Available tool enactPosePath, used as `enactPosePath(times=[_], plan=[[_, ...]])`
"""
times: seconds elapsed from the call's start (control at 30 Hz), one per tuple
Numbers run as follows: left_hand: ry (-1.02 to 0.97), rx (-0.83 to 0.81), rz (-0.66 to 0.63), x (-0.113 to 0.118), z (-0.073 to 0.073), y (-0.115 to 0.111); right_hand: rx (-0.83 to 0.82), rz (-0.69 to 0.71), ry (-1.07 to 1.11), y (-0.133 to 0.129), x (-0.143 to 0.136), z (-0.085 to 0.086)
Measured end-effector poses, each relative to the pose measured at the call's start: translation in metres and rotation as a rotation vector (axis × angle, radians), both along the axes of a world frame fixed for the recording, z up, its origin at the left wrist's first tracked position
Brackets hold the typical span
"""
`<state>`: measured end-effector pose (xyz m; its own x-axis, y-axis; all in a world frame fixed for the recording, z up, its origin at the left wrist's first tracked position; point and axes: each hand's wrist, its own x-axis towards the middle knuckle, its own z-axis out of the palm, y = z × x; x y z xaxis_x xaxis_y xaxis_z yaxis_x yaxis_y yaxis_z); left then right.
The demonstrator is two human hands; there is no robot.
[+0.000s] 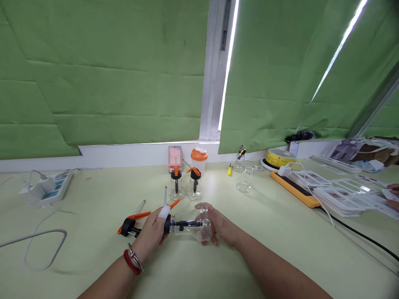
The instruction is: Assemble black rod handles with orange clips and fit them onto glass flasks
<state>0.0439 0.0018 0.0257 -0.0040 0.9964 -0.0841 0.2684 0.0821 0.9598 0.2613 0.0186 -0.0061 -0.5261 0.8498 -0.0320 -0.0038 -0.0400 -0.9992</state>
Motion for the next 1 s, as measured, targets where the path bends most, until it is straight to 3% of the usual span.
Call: enactPosePath(times=[0.13, 0.23, 0.37, 1.0], plan=[[-0.031, -0.055, 0.072, -0.001, -0.002, 0.004, 0.158, -0.086, 0.013, -0.001, 0.001, 0.005], [-0.066, -0.077, 0.128, -0.003, -0.002, 0.005, 0.210, -0.022, 0.055, -0.002, 0.004, 0.008], [-0.085, -0.083, 0.136, -0.004, -0.001, 0.005, 0.128, 0.095, 0.100, -0.002, 0.009, 0.008], [-0.060, -0.068, 0.131, 0.003, 0.003, -0.001, -0.016, 0.002, -0.087, 0.008, 0.007, -0.004]])
